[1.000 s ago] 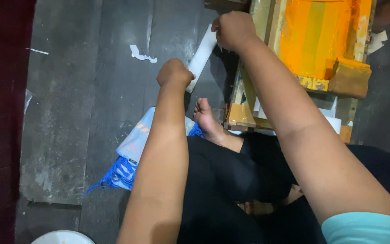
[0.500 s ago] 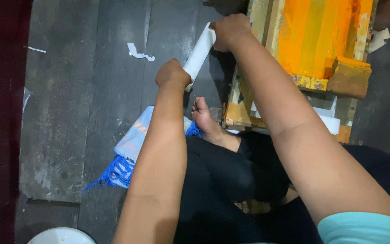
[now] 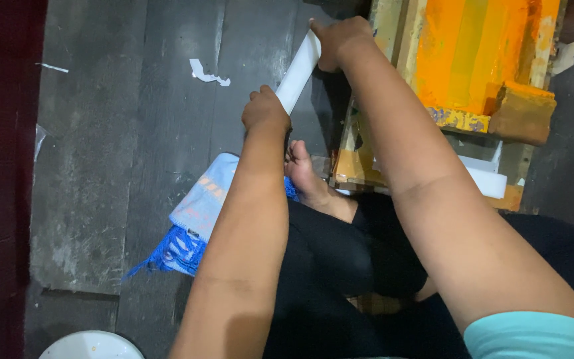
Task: Preparing a screen printing frame by spreading ink and applying masking tape to the edges.
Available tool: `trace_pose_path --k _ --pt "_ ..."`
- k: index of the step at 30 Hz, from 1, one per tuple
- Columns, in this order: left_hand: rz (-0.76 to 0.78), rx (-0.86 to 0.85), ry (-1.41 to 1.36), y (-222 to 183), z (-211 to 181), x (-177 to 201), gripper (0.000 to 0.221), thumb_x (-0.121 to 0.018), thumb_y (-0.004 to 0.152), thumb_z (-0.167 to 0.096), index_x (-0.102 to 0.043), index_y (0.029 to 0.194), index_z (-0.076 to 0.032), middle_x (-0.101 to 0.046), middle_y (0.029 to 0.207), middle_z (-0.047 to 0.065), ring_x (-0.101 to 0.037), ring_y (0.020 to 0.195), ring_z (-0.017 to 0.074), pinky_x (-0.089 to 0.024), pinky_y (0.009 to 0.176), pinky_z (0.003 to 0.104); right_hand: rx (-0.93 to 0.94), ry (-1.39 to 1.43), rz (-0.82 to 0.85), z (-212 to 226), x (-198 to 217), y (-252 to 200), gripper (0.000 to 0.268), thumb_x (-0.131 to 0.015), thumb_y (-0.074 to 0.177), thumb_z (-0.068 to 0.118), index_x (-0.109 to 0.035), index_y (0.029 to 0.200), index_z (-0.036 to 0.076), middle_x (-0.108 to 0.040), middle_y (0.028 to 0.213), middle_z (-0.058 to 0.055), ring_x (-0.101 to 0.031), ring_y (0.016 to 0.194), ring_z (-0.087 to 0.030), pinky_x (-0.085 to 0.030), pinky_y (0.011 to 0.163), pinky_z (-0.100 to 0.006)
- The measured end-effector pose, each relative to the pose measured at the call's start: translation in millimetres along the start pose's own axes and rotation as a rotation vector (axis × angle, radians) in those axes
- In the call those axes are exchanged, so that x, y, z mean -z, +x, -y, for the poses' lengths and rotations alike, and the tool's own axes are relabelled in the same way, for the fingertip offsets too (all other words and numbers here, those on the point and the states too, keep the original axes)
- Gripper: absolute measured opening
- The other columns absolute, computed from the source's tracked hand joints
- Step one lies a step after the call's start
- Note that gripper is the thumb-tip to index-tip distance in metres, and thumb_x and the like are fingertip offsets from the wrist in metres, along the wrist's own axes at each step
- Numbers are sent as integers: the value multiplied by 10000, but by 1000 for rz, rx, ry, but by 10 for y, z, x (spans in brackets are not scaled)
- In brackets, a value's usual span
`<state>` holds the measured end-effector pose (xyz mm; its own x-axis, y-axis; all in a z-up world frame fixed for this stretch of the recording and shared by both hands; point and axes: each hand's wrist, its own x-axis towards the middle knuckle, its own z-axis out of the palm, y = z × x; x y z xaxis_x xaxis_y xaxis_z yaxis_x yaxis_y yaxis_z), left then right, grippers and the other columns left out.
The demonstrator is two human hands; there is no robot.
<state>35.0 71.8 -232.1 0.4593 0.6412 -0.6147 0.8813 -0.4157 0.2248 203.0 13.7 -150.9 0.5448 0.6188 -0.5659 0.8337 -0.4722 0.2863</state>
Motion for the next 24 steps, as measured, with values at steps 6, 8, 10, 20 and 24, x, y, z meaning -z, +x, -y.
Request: trace_pose_path --k 6,8,10,20,24 --pt "-12 7 -11 76 -9 -53 696 -837 781 -204 -460 1364 -164 -514 1358 76 -604 1237 329 -563 921 479 -2 -7 88 23 93 -55 912 -530 939 335 -25 1698 356 -706 1292 -124 -750 926 -354 -555 693 -439" --pt "-1 11 -8 48 -17 -20 697 -841 783 -203 -462 1367 -163 -518 1343 78 -613 1216 334 -579 886 484 -7 12 101 18 91 -33 912 -533 931 322 -39 1696 363 -691 1315 -121 -740 975 -355 -563 721 -448" --pt "10 13 -3 30 -6 -2 699 -845 786 -201 -464 1371 -162 -521 1328 80 -622 1194 339 -594 850 489 -14 33 114 27 58 1 912 -537 924 308 -52 1694 369 -675 1339 -118 -730 1024 -356 -571 749 -456" --pt "2 -2 -7 105 10 -73 683 -829 791 -219 -463 1364 -158 -525 1327 86 -612 1208 335 -577 886 479 -25 -5 111 48 40 17 957 -561 911 286 -21 1697 369 -719 1230 -155 -738 906 -336 -539 694 -415" --pt "-7 -7 2 86 0 -75 693 -827 795 -221 -444 1369 -165 -519 1334 84 -612 1207 329 -580 859 504 -44 49 129 43 35 40 926 -596 937 394 -45 1681 400 -572 1481 -153 -667 1192 -363 -545 873 -461"
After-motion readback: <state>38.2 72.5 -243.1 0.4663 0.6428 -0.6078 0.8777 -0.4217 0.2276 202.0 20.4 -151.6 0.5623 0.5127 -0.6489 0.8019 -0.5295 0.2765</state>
